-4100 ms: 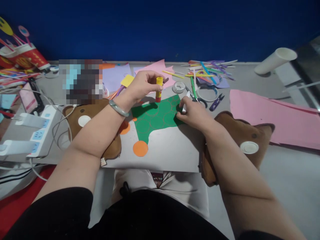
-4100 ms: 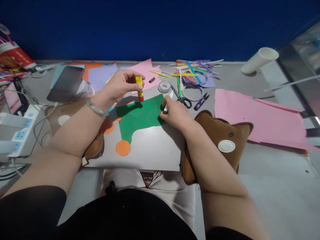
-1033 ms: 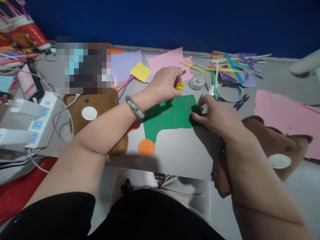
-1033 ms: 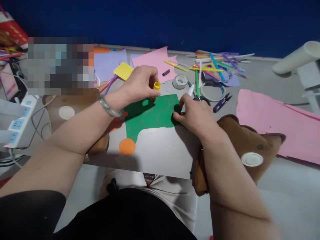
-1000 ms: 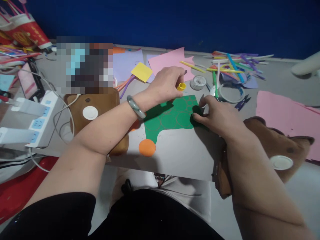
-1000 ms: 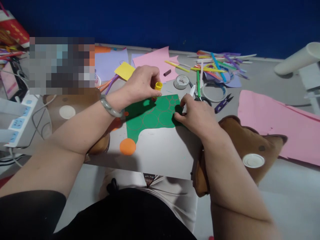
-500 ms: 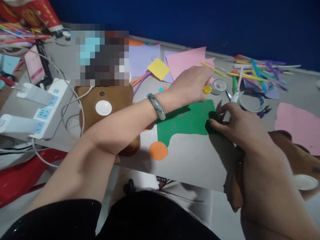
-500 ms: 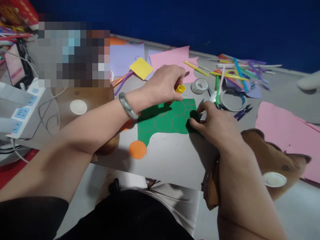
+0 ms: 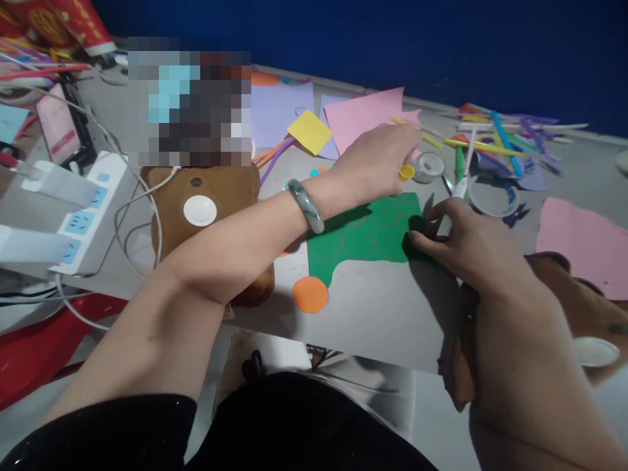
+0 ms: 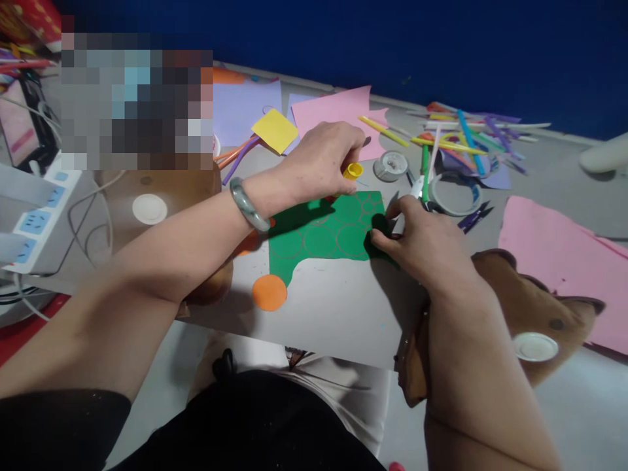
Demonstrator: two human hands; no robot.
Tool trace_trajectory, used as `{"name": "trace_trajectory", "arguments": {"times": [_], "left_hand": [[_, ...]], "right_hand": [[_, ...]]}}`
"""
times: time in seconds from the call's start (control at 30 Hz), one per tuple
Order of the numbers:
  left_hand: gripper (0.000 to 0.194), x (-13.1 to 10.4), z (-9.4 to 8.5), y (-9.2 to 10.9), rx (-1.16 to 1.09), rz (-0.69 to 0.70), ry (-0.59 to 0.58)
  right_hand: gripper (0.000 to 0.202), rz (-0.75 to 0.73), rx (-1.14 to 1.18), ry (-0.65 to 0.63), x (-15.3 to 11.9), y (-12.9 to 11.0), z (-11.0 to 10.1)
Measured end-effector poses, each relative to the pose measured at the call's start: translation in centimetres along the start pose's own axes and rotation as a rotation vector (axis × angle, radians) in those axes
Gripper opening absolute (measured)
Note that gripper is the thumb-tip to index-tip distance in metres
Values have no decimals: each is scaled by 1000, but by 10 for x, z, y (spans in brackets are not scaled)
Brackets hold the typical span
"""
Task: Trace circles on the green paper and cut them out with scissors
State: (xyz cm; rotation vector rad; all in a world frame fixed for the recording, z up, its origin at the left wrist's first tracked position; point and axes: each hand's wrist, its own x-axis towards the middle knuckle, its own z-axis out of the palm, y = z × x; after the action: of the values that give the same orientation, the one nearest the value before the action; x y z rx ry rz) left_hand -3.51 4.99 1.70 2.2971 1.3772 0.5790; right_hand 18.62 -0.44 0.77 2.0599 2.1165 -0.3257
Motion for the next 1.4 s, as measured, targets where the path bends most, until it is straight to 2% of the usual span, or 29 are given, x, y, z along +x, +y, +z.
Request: {"name": "trace_trajectory", "arguments": {"times": [0.33,0.73,0.97,1.23,1.4], "left_hand": [[16,-2,-11,4,46,-58,-51],[24,1,-11,1,65,-87,-80],[13,0,-9,0,34,-66,-34],[13,0,-7,0,9,-88,-15],[13,0,-7,-3,-1,-90,19]], "right_hand": [[35,-26,-1,2,-5,-6,-5],[36,-54,-27,14,-3,-4,-3],[36,-50,-17,-6,-6,-7,-7],[33,-80,8,30,-6,-4,-6],[35,-110,100,56,-3,3,1]]}}
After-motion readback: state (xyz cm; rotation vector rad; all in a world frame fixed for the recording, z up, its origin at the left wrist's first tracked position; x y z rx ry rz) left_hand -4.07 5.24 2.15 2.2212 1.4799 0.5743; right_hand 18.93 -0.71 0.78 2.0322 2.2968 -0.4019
